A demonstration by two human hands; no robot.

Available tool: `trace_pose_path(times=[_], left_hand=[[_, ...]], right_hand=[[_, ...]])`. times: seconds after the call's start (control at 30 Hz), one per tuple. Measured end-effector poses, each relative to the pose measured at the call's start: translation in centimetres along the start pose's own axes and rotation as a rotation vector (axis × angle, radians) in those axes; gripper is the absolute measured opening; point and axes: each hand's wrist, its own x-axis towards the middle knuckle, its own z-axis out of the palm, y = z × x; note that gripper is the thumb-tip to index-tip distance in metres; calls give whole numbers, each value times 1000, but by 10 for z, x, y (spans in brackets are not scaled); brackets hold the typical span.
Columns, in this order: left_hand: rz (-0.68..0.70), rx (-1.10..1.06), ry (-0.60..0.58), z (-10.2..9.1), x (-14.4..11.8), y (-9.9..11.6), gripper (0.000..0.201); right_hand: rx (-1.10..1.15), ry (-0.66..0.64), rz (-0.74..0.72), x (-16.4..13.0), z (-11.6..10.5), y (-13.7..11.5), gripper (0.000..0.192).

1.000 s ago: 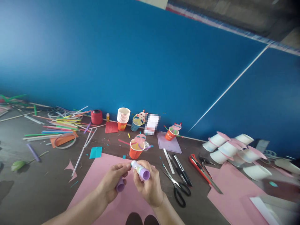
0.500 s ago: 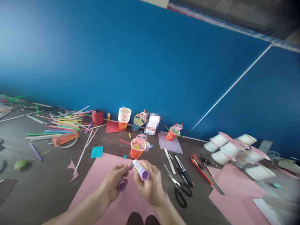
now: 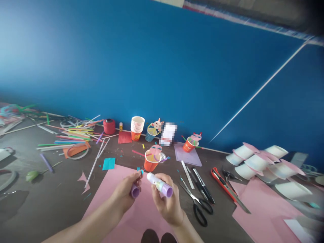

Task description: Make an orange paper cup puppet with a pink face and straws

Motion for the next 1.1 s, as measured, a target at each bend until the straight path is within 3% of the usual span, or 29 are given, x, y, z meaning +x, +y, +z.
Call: trace_pose_path(times=[0.1, 0.23, 0.37, 0.57, 0.77, 0.97, 1.1], left_hand=[[23, -47, 15, 3, 3, 4, 8], [48, -29, -50, 6, 1, 8, 14], [61, -71, -7, 9, 0, 10, 11], [169, 43, 7, 7, 1, 8, 18], [236, 148, 57, 8, -5, 11, 26], [228, 191, 112, 9, -6, 12, 30], [225, 227, 77, 7, -3, 12, 29]], right_hand=[[87, 23, -41, -5, 2, -7, 25], [101, -74, -145, -7, 7, -12, 25], [69, -110, -198, -6, 10, -10, 31], [-32, -291, -270, -8, 11, -6, 32], [17, -336, -221, -5, 12, -11, 27], [4, -475, -218, -4, 9, -13, 30], [40, -448, -210, -6, 11, -13, 32]])
